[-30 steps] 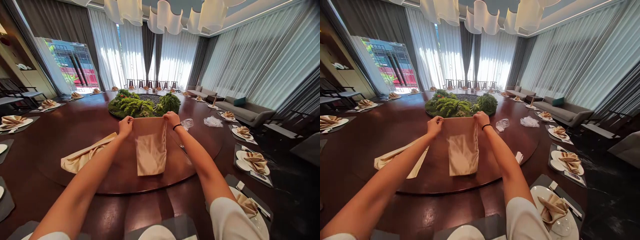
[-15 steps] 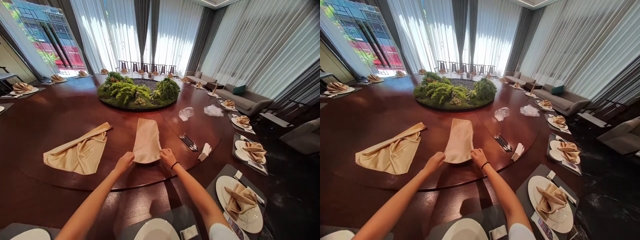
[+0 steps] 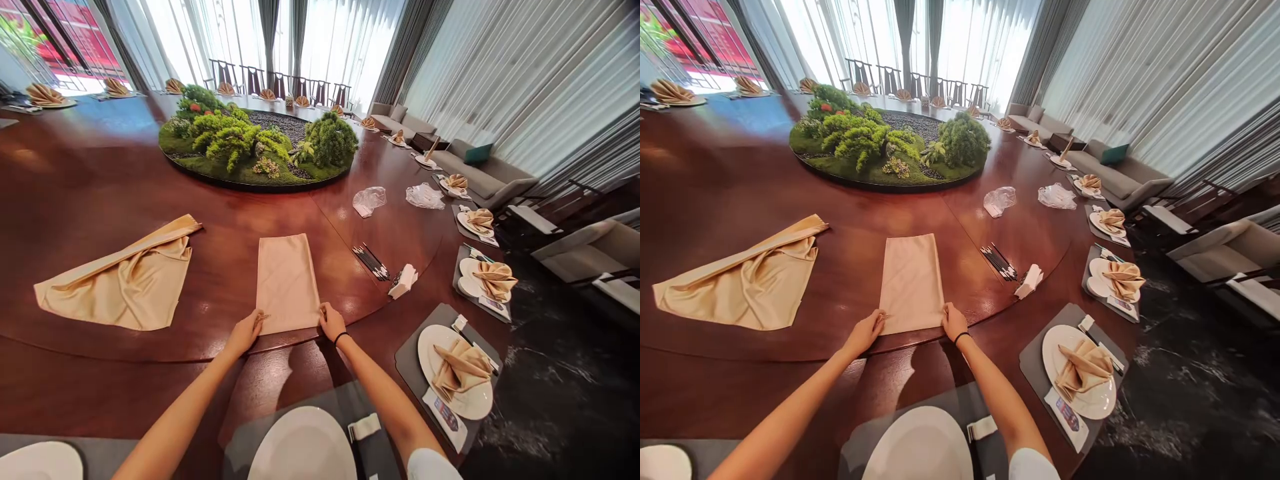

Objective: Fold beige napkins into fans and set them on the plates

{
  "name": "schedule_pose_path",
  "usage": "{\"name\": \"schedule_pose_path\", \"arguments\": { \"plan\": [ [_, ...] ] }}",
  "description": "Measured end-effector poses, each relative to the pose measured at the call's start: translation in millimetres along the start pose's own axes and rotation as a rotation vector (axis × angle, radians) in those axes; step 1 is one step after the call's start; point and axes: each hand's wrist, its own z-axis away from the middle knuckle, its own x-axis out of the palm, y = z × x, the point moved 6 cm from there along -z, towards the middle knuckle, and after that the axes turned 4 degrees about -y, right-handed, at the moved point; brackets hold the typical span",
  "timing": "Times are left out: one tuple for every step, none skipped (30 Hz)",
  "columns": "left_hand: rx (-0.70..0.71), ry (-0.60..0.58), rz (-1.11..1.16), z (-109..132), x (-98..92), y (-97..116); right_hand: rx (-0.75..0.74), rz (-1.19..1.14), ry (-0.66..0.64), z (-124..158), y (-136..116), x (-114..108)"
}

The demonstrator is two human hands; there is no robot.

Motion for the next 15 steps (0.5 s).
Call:
{"name": "schedule_pose_path", "arguments": {
  "plan": [
    [0.017,0.001,-0.029,-4.9,-0.1,3.4,-0.016,0.024,0.032,-2.6,-12.1,4.9],
    [0.03,0.001,-0.08,-8.5,0.9,6.7,-0.072,0.056,0.048,-3.2,-27.0,12.9],
    [0.036,0.002,-0.148,-10.8,2.7,9.5,-0.157,0.094,0.044,-1.7,-43.0,23.9],
    [0.036,0.005,-0.229,-11.7,5.0,11.4,-0.254,0.134,0.02,1.8,-57.4,36.7],
    [0.038,0.009,-0.312,-11.4,7.6,12.6,-0.342,0.173,-0.02,6.4,-67.6,49.6],
    [0.045,0.016,-0.39,-10.1,10.0,13.3,-0.406,0.207,-0.067,11.3,-71.9,60.8],
    [0.053,0.028,-0.46,-7.8,12.0,13.2,-0.438,0.235,-0.11,15.5,-69.4,68.5],
    [0.065,0.044,-0.524,-4.7,13.2,12.5,-0.445,0.262,-0.136,18.6,-61.0,71.4],
    [0.077,0.063,-0.585,-1.2,13.9,11.4,-0.441,0.292,-0.149,20.6,-48.3,70.2],
    [0.094,0.079,-0.641,2.4,14.3,10.5,-0.433,0.324,-0.152,21.5,-32.9,65.7],
    [0.121,0.091,-0.688,5.9,14.6,10.2,-0.428,0.358,-0.15,21.3,-16.9,59.1],
    [0.159,0.098,-0.723,8.9,15.2,11.1,-0.43,0.393,-0.148,20.1,-2.1,51.9],
    [0.207,0.096,-0.743,11.0,16.3,13.3,-0.44,0.424,-0.149,17.7,10.1,45.3],
    [0.257,0.086,-0.748,11.8,17.6,16.6,-0.46,0.443,-0.156,14.3,18.7,40.1],
    [0.299,0.069,-0.741,10.8,18.8,20.4,-0.487,0.443,-0.168,9.8,23.3,36.2]
  ]
}}
